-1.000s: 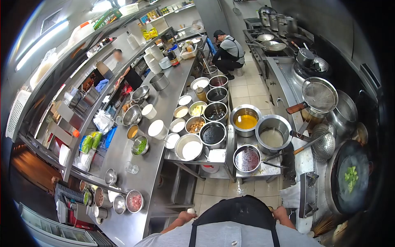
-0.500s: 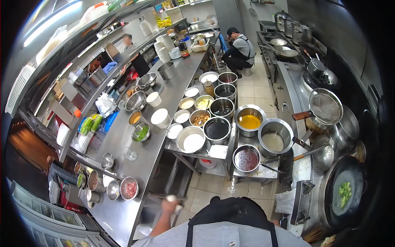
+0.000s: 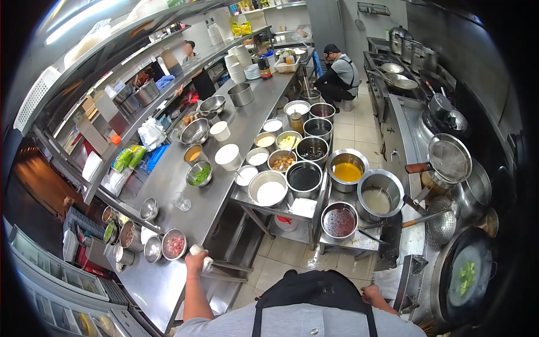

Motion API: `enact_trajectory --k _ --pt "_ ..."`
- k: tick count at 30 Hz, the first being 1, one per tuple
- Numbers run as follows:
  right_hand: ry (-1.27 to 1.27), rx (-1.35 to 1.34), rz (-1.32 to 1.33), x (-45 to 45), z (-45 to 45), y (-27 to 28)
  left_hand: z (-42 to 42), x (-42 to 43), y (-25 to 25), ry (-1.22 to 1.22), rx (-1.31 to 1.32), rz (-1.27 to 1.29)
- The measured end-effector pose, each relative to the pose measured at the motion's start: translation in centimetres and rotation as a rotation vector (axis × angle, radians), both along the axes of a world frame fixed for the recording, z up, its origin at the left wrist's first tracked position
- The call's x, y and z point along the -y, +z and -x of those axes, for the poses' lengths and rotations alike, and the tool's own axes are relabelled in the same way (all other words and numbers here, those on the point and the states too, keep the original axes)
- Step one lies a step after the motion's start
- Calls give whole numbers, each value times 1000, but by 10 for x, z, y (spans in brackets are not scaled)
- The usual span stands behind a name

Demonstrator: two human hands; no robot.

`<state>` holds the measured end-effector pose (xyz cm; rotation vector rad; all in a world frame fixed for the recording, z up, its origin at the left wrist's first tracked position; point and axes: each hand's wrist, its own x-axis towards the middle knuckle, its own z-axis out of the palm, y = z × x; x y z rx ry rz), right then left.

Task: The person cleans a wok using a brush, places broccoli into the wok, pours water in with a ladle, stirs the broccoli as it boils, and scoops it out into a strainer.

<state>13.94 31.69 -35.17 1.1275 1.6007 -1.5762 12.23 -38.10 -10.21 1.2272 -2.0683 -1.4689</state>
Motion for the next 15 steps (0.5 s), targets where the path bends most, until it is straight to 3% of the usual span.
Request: enact_trajectory --k 1,3,5,6,7,8,9,10,13,14,15 --pt "4 0 0 3 -1 12 -3 0 -4 -42 45 54" --pt "340 -11 -204 35 -1 107 -7 13 -48 -39 126 112" --pt "312 35 -202 34 -13 87 -6 -79 31 -118 258 25" --pt "284 77 -202 30 -22 63 -13 -75 -1 -216 414 89" --pt "254 119 -201 24 -32 37 -17 -70 -40 -449 696 354" --pt "224 161 -200 21 -38 20 -26 -84 -50 -629 773 377" --pt "192 204 -201 15 -41 5 -46 -51 -147 -895 700 447" --pt "185 207 -198 10 -40 -2 -49 -99 -96 -786 810 278" --pt "779 -254 -405 1 -36 -6 -93 -90 -201 -815 907 239" --pt "973 -412 -466 3 -38 -7 -110 -80 -230 -864 762 -26" --pt "1165 -571 -526 4 -41 -9 -115 -80 -228 -888 687 -157"
